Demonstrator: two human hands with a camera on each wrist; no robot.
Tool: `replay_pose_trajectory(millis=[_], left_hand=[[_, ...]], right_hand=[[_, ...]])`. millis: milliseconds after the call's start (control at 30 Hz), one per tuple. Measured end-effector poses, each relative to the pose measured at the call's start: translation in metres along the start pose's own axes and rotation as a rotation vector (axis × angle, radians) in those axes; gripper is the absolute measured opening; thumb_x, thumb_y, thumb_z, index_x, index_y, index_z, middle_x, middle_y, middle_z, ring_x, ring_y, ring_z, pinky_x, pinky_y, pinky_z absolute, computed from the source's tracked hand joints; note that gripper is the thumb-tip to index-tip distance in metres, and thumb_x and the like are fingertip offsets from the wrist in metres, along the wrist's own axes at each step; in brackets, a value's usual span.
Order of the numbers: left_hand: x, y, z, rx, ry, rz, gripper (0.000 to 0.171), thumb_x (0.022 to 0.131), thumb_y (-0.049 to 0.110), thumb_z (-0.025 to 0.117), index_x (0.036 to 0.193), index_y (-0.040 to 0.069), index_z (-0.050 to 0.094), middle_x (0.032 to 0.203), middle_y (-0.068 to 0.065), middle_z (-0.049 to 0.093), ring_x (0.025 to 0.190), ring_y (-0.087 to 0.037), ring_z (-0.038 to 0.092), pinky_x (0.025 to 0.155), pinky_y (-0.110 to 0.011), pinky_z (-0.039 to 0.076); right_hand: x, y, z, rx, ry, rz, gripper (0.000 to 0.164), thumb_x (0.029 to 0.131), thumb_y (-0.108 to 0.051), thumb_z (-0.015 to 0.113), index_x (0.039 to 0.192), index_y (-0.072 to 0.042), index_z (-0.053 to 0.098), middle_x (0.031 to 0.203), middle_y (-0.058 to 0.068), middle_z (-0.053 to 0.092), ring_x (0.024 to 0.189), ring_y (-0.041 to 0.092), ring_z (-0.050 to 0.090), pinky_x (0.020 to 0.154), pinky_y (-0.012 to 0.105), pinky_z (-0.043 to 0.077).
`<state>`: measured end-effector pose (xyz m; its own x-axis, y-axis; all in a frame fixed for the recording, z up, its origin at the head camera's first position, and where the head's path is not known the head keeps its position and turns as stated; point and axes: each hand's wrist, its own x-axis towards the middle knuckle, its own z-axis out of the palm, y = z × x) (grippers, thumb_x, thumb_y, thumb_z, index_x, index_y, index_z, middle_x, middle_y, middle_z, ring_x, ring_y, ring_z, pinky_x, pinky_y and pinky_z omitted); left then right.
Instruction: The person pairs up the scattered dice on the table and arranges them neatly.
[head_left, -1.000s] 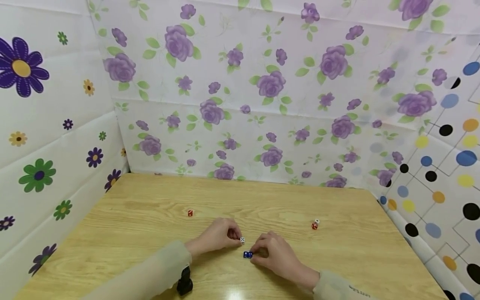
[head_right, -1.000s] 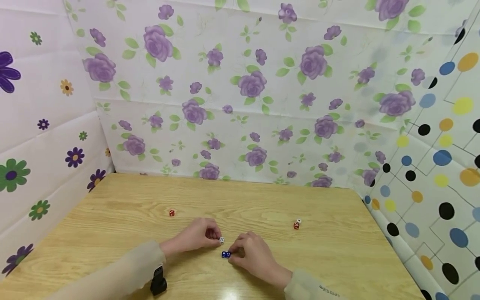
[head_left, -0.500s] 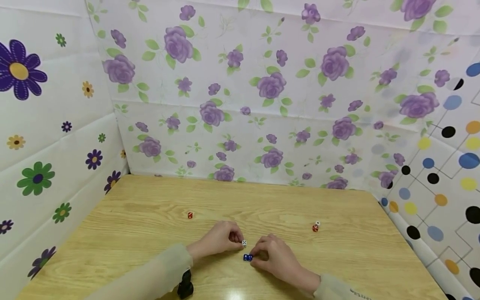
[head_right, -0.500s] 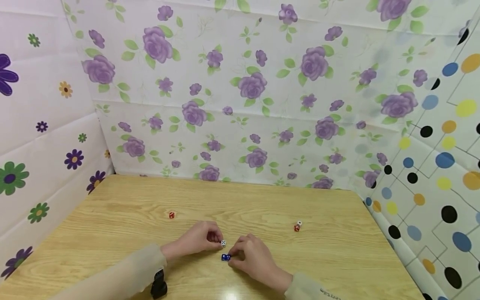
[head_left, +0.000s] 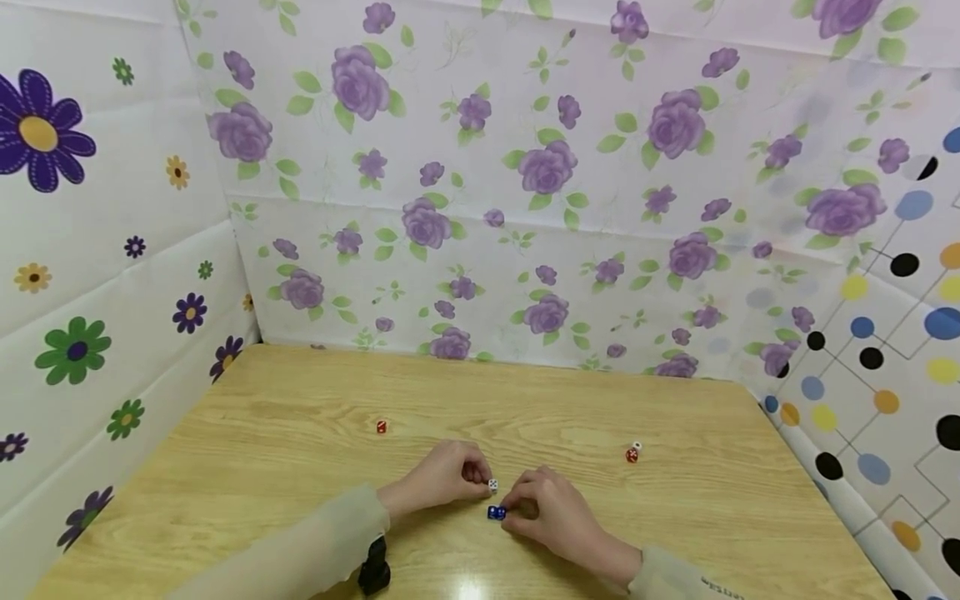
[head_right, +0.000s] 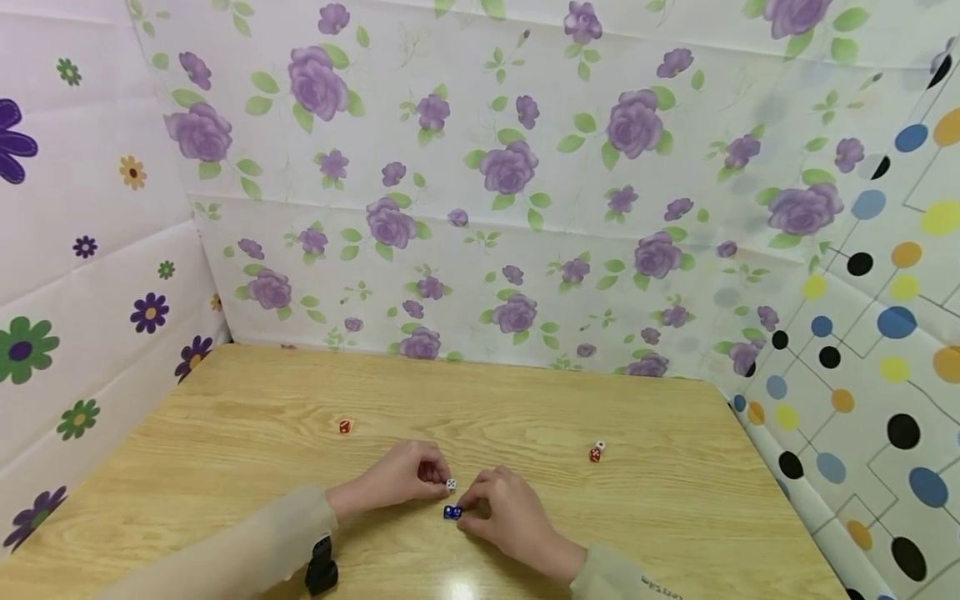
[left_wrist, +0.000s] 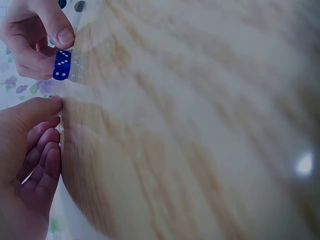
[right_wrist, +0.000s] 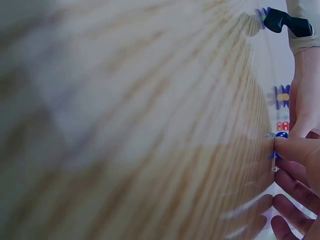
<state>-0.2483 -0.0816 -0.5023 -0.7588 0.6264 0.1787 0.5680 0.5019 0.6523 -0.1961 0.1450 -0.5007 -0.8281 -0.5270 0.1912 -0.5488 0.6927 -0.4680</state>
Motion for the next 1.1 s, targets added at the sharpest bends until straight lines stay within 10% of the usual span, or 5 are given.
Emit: replay_pose_trajectory(millis=[1100], left_hand=[[-0.001,0.001,0.001,-0.031,-0.004,-0.001,0.01,0.082,0.014,0.081,0.085,0.014,0.072,0.083,0.002,0.066,0.07,0.005,0.055,0.066,-0.015,0.05]], right_hand=[[-0.003,0.013,-0.016,0.058,-0.037,-0.005,0.022,0.085,-0.033,0.078,0.104,-0.022,0.074,0.101,-0.012,0.068,0.097,0.007,0.06,0.086,0.027,0.053]])
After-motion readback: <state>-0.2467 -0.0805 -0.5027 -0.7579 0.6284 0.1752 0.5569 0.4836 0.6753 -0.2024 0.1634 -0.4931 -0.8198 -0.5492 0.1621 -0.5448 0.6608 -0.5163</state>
